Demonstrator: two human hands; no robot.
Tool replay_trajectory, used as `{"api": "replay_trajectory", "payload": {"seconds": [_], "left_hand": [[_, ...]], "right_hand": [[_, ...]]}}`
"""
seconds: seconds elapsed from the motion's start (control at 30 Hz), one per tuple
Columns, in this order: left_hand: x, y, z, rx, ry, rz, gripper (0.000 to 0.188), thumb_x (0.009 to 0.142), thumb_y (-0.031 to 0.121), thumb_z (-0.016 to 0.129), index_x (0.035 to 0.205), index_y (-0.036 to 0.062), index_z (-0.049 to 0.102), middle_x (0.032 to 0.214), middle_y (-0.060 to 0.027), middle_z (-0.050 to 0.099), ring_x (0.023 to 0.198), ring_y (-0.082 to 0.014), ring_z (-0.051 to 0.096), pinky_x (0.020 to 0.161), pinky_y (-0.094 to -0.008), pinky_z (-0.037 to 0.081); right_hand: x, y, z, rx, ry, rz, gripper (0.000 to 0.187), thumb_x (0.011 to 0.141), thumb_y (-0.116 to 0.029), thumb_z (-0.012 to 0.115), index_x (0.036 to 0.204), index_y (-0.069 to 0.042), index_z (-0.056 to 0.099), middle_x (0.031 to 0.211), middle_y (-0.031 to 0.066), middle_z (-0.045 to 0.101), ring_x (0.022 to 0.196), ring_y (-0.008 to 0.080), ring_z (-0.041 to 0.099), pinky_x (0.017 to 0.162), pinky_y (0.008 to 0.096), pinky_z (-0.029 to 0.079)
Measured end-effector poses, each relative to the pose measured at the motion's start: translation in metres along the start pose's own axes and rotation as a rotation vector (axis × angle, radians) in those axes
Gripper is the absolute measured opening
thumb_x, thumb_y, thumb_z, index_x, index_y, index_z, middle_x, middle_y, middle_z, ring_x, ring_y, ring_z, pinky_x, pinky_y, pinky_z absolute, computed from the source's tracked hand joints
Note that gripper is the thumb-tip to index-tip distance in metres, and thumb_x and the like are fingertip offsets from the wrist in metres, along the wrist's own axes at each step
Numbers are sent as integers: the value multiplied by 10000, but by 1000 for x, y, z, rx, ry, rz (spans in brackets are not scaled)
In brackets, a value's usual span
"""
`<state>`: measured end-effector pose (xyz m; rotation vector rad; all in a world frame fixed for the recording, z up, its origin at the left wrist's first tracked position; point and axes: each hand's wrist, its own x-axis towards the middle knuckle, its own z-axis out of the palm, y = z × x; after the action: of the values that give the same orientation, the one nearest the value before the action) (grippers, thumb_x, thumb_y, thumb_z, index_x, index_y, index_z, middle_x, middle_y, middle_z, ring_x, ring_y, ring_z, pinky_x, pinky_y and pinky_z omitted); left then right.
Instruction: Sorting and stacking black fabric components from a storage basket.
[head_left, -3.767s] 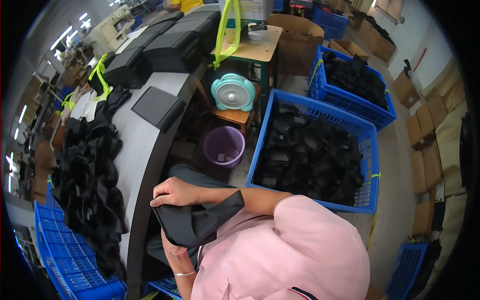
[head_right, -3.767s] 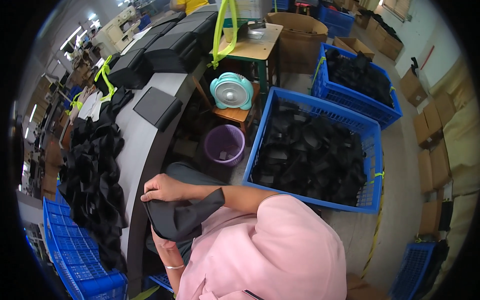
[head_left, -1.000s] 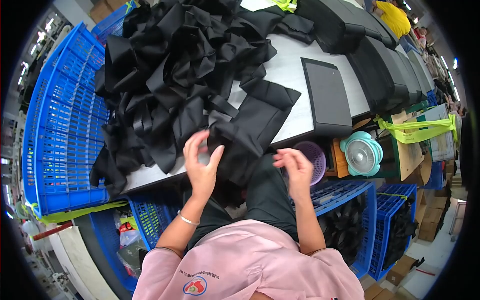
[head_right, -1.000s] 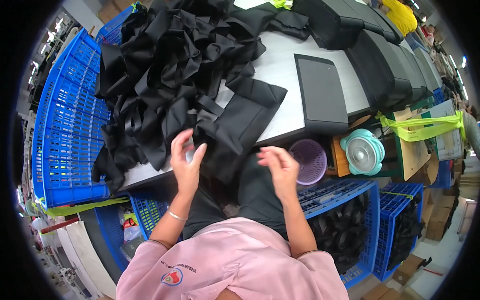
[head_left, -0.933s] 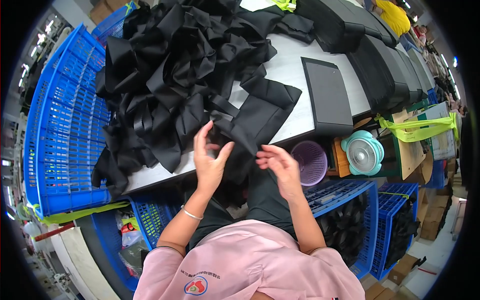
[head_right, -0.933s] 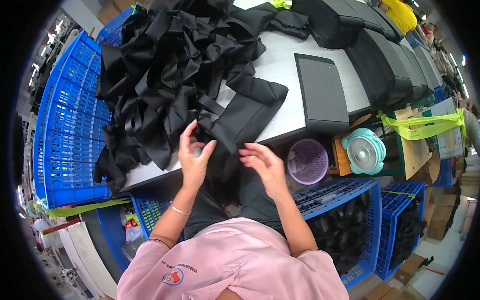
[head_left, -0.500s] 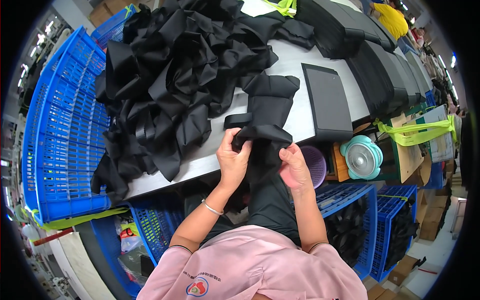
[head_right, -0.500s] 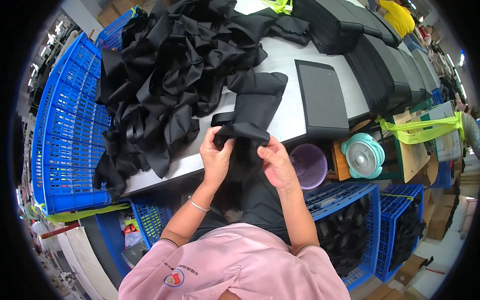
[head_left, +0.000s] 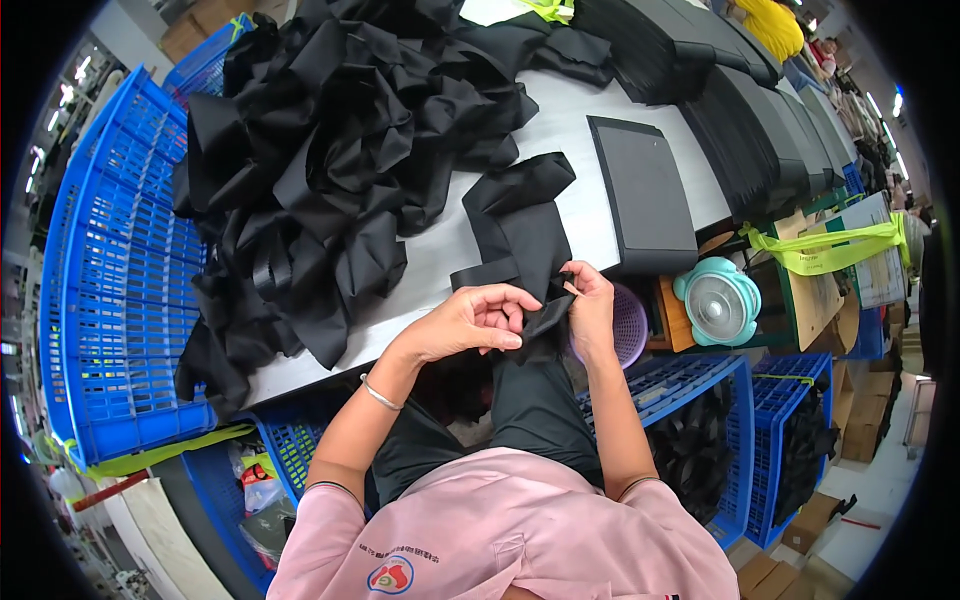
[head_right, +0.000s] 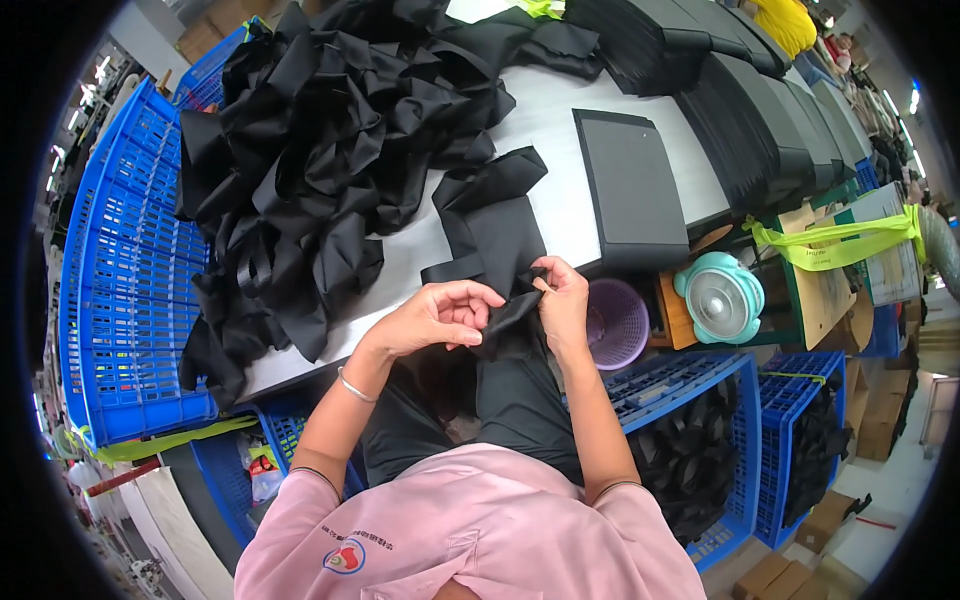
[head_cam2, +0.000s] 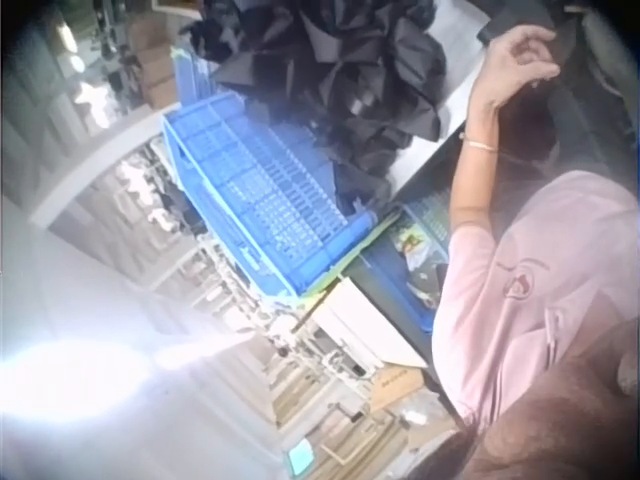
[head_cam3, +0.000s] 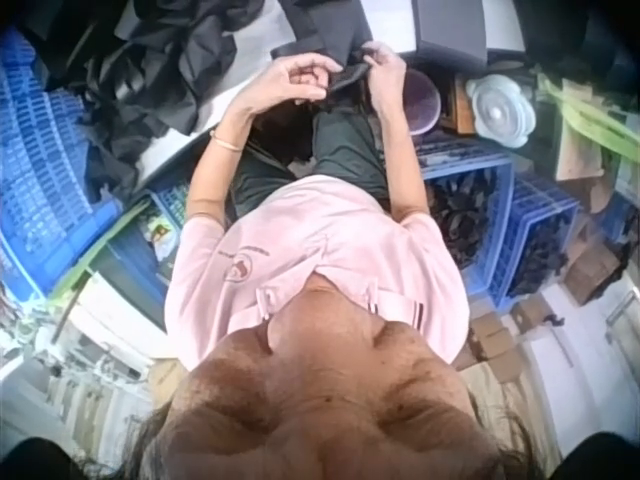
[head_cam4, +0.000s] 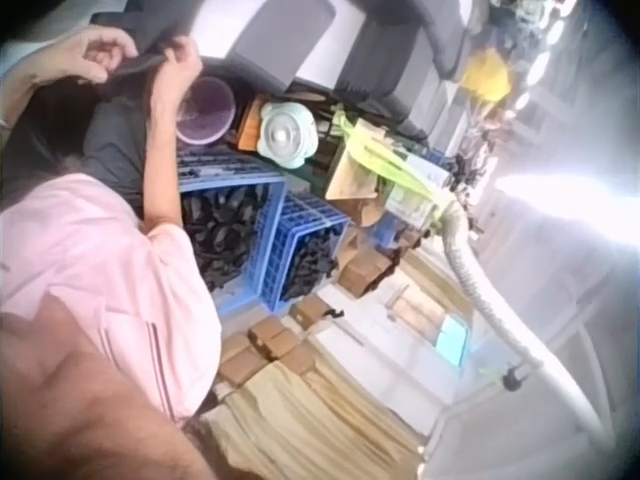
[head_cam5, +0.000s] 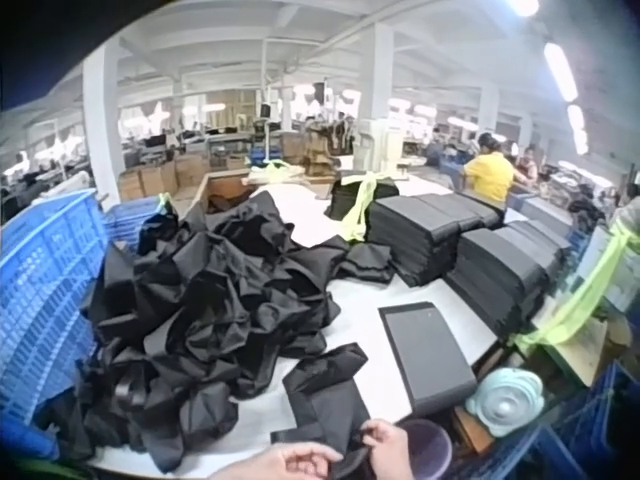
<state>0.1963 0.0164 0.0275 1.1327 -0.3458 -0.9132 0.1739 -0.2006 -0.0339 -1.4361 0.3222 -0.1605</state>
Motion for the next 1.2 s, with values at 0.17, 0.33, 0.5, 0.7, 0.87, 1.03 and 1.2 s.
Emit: {"api": "replay_trajectory", "payload": {"seconds": [0.17,0.33,0.5,0.7,0.87,1.03,1.2], "left_hand": [[15,0,4,306,-61,15,402,790,134,823,1149,53,661,877,30,579,751,-55,523,643,-205,414],[13,6,25,305,43,30,352,751,73,832,1003,46,586,829,45,513,721,-59,455,656,-219,405],[6,3,-6,348,39,5,314,722,-3,811,961,31,609,737,73,424,701,-32,417,648,-187,360],[1,15,-16,130,255,33,185,789,-60,760,907,42,660,744,79,510,746,-23,546,686,-191,441],[6,0,-25,170,366,231,147,819,-54,733,943,-4,673,887,44,574,788,-49,579,696,-208,459],[8,-10,-12,560,632,436,150,798,-75,678,892,40,697,855,-6,560,714,-69,533,640,-218,421],[9,-14,-5,511,1003,707,299,824,-151,564,1057,23,633,981,-17,553,771,-56,548,642,-196,422]], "right_hand": [[0,5,2,-124,78,-88,182,779,100,611,948,38,636,723,-41,531,626,42,435,567,212,355],[-1,-2,11,-89,215,-107,183,766,84,620,941,33,634,728,-38,539,644,47,454,592,219,380],[6,-16,-20,122,-139,150,225,806,69,624,1004,-35,633,881,3,637,780,69,587,712,207,460],[15,-57,-39,375,-429,492,216,894,-138,726,1082,-63,651,901,-17,657,768,69,586,672,223,461],[22,-47,-36,229,-394,389,153,898,-206,747,971,-83,692,842,-56,638,725,34,548,640,210,431],[1,-49,10,-198,-365,34,121,841,-73,755,824,-64,635,693,-64,593,611,23,513,561,205,369],[4,-32,13,-775,285,-565,133,787,-16,685,853,-42,573,610,81,518,586,272,572,584,390,472]]}}
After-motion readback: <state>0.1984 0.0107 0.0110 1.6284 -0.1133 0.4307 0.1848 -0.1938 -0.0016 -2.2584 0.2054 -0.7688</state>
